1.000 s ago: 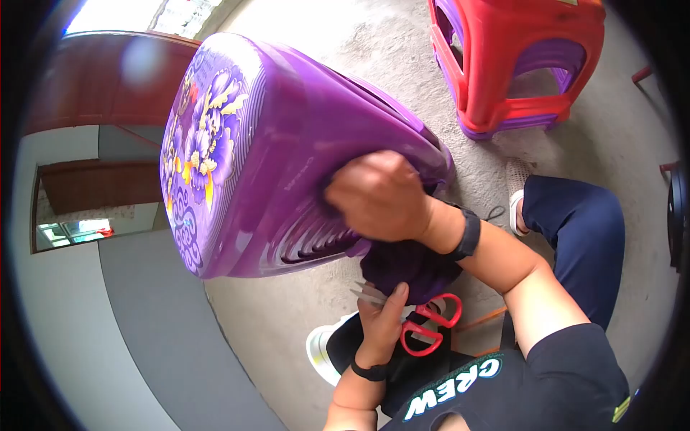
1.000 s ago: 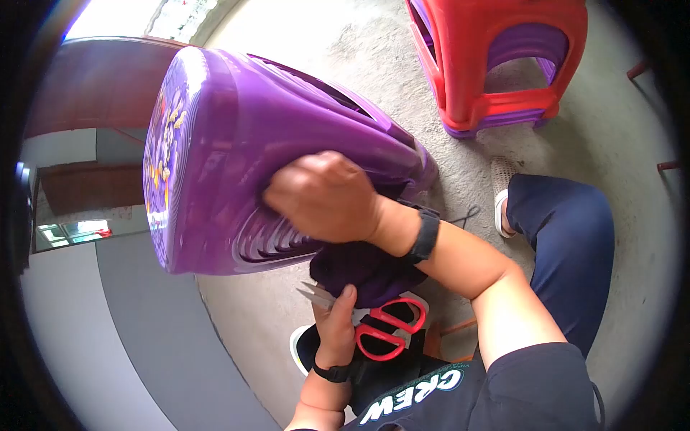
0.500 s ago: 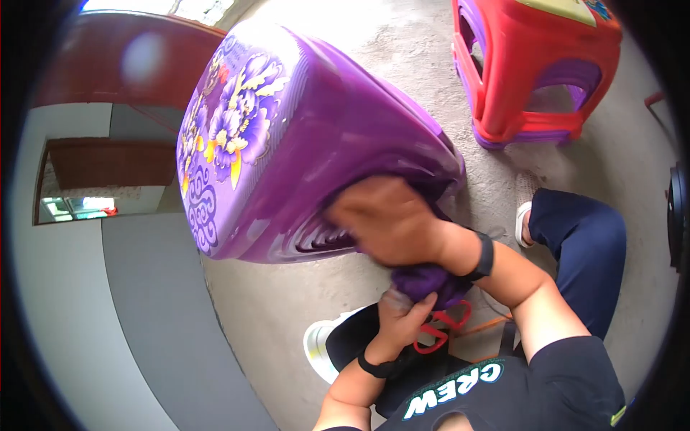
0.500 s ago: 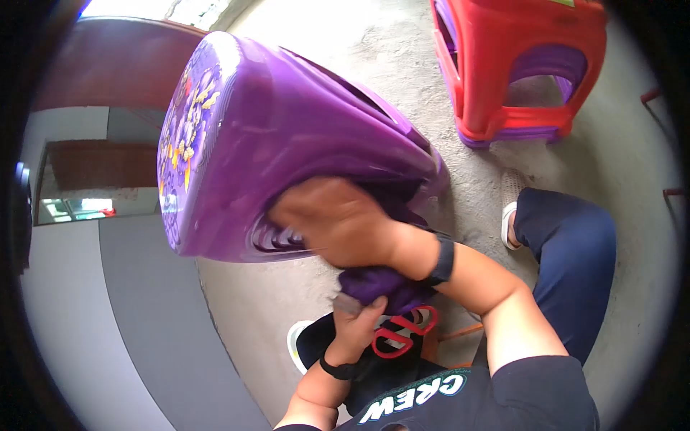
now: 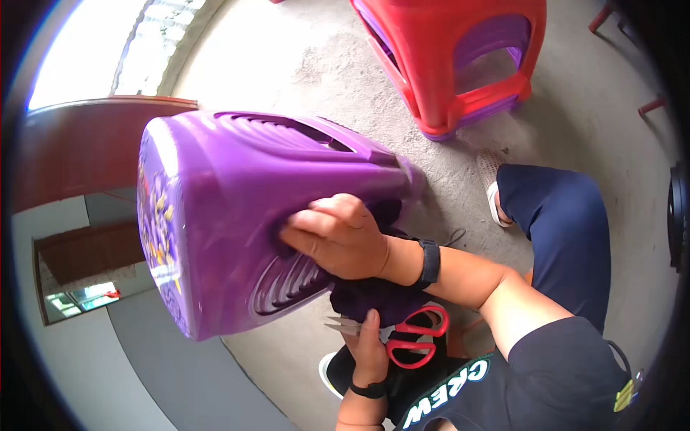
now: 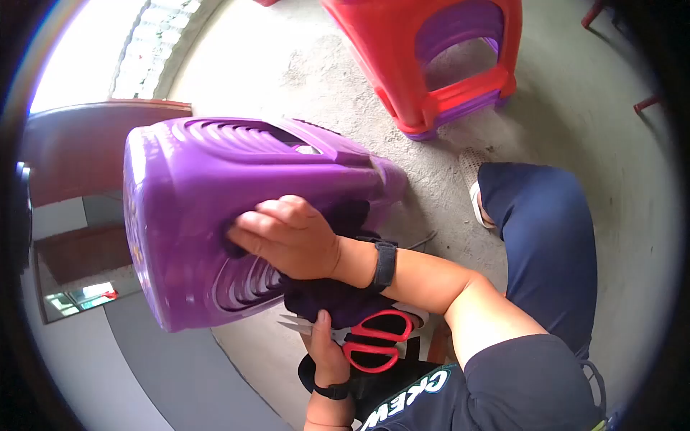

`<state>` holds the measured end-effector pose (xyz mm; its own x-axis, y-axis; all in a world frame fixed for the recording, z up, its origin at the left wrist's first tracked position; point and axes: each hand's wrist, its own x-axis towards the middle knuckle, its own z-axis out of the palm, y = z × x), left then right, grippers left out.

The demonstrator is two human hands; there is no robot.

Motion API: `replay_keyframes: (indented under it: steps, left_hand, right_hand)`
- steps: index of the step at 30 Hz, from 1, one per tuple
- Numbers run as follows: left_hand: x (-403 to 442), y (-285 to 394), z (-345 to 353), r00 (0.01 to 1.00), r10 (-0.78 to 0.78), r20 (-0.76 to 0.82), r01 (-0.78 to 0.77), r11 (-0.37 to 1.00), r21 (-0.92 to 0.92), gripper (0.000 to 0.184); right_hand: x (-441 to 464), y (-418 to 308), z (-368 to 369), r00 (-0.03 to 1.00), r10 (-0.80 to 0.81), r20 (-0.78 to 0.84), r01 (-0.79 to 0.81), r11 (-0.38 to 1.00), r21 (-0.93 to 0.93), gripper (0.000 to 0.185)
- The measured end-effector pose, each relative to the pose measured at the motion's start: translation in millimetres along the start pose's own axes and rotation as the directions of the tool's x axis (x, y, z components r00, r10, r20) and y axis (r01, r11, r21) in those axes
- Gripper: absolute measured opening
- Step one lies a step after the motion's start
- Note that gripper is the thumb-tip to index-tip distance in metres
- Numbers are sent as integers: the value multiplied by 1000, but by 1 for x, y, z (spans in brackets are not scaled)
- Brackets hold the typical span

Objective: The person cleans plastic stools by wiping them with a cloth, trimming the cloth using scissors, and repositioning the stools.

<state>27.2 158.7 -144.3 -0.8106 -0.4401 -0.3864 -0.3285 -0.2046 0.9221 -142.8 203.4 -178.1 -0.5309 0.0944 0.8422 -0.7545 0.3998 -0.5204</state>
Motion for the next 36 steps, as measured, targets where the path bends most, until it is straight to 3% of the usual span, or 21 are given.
replay_keyframes:
  steps: [1, 2, 4, 5, 7, 10, 11, 13, 15, 18, 21, 23, 26, 29, 31, 33, 36]
  left_hand:
    - [3, -1, 4, 996, -69, -49, 68, 998, -6, 38]
    - [6, -2, 11, 994, -101, -45, 101, 995, 0, 36]
    - [14, -5, 28, 985, -166, -41, 167, 986, 14, 33]
    - [18, -10, 32, 982, -189, -3, 189, 982, 24, 32]
    - [28, -18, 37, 969, -234, 76, 232, 972, 45, 29]
    - [33, -22, 49, 962, -254, 105, 242, 964, 111, 26]
    - [35, -25, 48, 959, -259, 119, 242, 960, 139, 26]
    - [33, -23, 45, 966, -224, 126, 200, 963, 178, 28]
    - [31, -18, 45, 971, -209, 120, 188, 968, 164, 29]
    - [33, -9, 52, 977, -192, 88, 181, 977, 113, 33]
    - [40, -12, 50, 970, -228, 83, 213, 964, 160, 33]
    - [43, -17, 51, 967, -243, 77, 227, 958, 175, 31]
    - [45, -16, 55, 953, -279, 118, 256, 950, 178, 29]
    - [45, -22, 50, 956, -278, 92, 260, 951, 167, 30]
    - [45, -27, 38, 946, -287, 147, 268, 953, 140, 32]
    - [43, -26, 29, 941, -283, 185, 268, 958, 100, 35]
    - [43, -22, 26, 945, -261, 200, 257, 965, 46, 39]
  right_hand:
    - [-10, 10, -1, 999, 27, -39, -29, 998, -62, 31]
    - [-19, 22, -8, 956, 185, 226, -203, 977, 60, 27]
    - [-53, 39, -4, 908, 417, -34, -418, 905, -81, 26]
    - [-74, 52, -8, 877, 479, -26, -474, 856, -207, 31]
    - [-119, 76, -4, 716, 696, 51, -687, 716, -125, 39]
    - [-128, 83, -4, 663, 748, 38, -749, 663, 21, 40]
    - [-129, 80, -3, 700, 711, 68, -711, 703, -23, 41]
    - [-92, 68, -12, 841, 536, 74, -540, 839, 62, 40]
    - [-59, 66, -14, 902, 418, 107, -431, 862, 266, 39]
    - [-47, 84, -11, 898, 408, 163, -436, 786, 438, 37]
    - [-94, 109, 3, 828, 556, 66, -557, 804, 209, 29]
    - [-130, 133, 13, 784, 620, 34, -613, 762, 208, 25]
    - [-152, 153, 13, 648, 751, 125, -761, 631, 153, 23]
    - [-130, 132, 3, 664, 735, 139, -747, 660, 77, 25]
    - [-104, 109, -5, 799, 594, 89, -600, 781, 175, 32]
    - [-67, 87, -11, 832, 550, 70, -544, 788, 287, 33]
    - [-83, 103, 2, 830, 548, 103, -553, 786, 278, 32]
